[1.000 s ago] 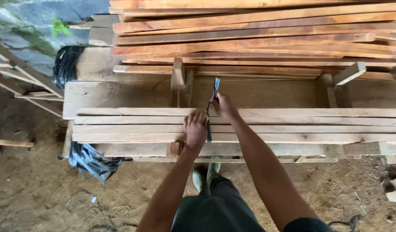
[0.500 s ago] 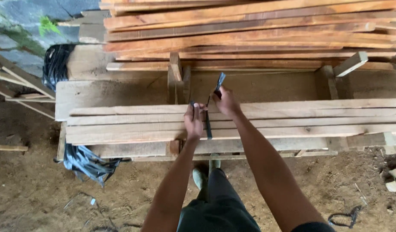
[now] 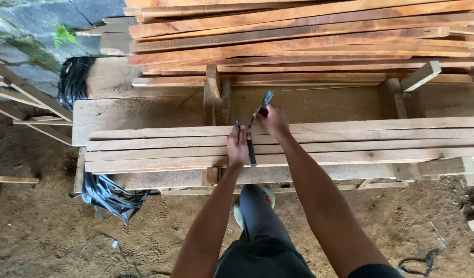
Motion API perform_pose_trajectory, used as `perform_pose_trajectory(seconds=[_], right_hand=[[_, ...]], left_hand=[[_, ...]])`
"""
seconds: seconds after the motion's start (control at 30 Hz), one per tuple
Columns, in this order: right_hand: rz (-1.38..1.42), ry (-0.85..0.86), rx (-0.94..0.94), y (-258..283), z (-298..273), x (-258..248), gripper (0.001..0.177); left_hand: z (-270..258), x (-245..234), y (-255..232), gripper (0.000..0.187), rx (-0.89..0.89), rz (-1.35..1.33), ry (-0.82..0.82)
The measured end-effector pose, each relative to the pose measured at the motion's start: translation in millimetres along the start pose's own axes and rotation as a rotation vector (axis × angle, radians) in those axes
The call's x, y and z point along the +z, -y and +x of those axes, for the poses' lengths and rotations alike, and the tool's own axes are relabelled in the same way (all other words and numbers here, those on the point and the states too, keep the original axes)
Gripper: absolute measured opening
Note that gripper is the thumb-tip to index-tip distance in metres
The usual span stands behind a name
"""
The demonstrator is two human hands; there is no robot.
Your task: Bundling thin wood planks together using strips of rubber.
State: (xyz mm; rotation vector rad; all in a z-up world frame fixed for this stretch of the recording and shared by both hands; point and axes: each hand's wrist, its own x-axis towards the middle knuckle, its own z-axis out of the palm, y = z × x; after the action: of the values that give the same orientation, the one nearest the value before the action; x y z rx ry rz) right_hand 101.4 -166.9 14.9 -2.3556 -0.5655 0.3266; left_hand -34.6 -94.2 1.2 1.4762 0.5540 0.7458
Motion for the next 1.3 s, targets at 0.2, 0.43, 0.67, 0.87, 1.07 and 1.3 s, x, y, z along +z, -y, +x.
perform_pose_trajectory(seconds=[0.2,0.43,0.67,0.87,1.07,1.3], right_hand=[[0.207,-0.02,-0.023,-20.2,17.4,11.8,0.036],[0.811,0.151,0.056,-45.2,29.7,27.7,0.039],[0.8,0.351,0.066,-26.2,25.6,19.7,0.035],[0.995,0.269,0.472,-19.0,51.7,35.8,0.033],[0.967,0.208,0.714,-91.5,143.9,139.9,0.03],[1.016,-0.16,0.807,-78.2,125.3,142.0,0.035]], left_hand=[[0.4,-2.9,-6.3,0.033,0.035,0.063,0.02],[2.9,2.1,3.0,0.034,0.016,0.093,0.017],[-2.0,0.8,-11.6,0.033,-0.118,0.017,-0.05],[7.9,13.3,-4.6,0.05,-0.332,-0.254,-0.152],[28.7,27.2,-3.0,0.035,-0.349,-0.096,-0.108],[16.8,12.4,-5.0,0.053,-0.279,-0.144,0.02]])
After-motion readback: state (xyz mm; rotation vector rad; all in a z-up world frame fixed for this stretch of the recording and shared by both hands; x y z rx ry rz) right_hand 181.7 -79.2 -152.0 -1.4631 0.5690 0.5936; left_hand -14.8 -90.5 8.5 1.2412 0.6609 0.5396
